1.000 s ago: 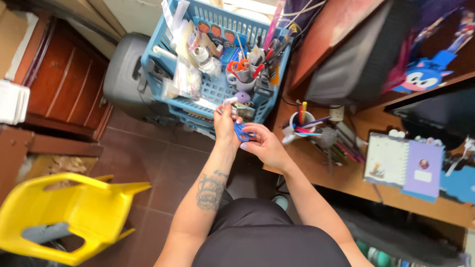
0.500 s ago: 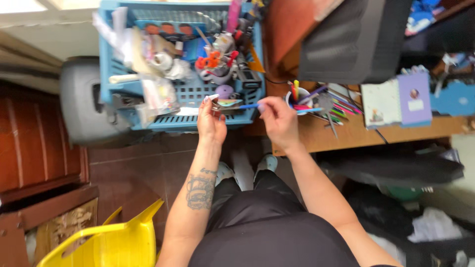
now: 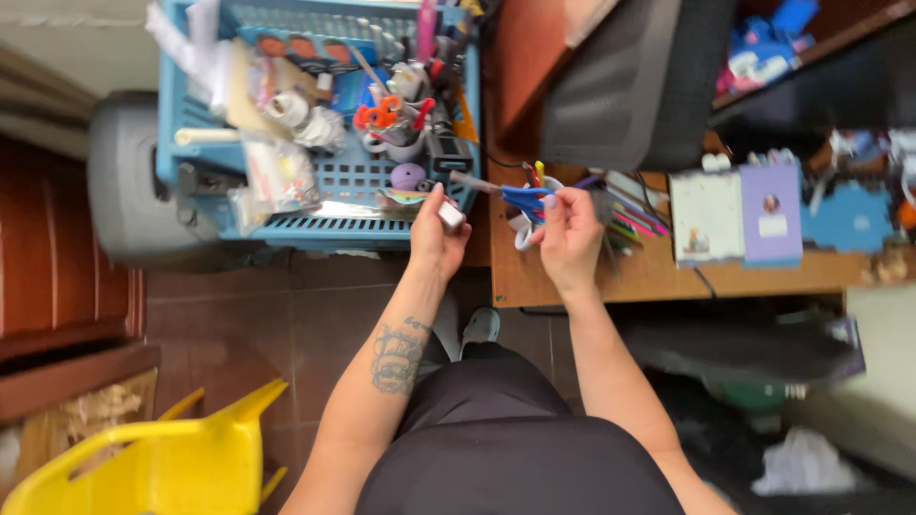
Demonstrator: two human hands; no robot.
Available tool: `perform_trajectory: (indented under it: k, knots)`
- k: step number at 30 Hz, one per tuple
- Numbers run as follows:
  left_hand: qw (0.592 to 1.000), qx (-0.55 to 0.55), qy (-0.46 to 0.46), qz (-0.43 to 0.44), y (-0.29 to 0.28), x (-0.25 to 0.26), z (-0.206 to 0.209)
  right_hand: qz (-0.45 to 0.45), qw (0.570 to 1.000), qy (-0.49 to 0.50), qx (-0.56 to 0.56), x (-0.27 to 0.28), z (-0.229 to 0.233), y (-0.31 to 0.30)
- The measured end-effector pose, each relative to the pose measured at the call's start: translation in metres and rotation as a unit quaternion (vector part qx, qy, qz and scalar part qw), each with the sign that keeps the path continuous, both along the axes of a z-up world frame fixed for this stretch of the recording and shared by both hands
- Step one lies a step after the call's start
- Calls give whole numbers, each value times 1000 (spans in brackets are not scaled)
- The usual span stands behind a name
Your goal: The person organizes office supplies by picking up pencils, pens, and markers from a desk and placing them into a cup, and then sorting through various items in a storage basket.
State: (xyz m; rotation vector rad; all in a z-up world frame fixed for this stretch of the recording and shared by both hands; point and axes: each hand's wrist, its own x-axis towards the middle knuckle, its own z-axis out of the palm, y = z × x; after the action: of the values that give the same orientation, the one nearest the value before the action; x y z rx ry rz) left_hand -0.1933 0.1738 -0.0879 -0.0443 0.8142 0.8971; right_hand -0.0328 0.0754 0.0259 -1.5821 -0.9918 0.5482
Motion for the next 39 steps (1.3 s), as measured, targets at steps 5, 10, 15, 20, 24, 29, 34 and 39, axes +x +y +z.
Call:
perform_trajectory:
  k: [5, 10, 15, 20, 24, 29, 34, 39]
  knots:
    - [997, 20, 56, 57, 2, -30, -10, 88, 995, -46, 15, -21, 15, 33]
    - [990, 53, 116, 65, 51, -69, -26, 52, 975, -216, 24, -43, 27, 94]
    - [963, 163, 213, -25, 123, -88, -44, 21, 944, -328, -45, -60, 23, 186]
    - [890, 266, 337, -155, 167, -99, -54, 32, 914, -329, -236, -74, -18, 270]
    - [803, 278, 439, -292, 183, -102, -46, 44, 895, -315, -311, -80, -53, 302]
    - [788, 322, 434, -296, 187, -103, -57, 74, 889, -306, -332, -79, -71, 320]
    - [795, 341, 407, -293, 189, -102, -61, 96, 881, -177, -427, -70, -69, 326]
    - [839, 280, 353, -305, 193, -99, -51, 120, 835, -331, -422, -76, -93, 309]
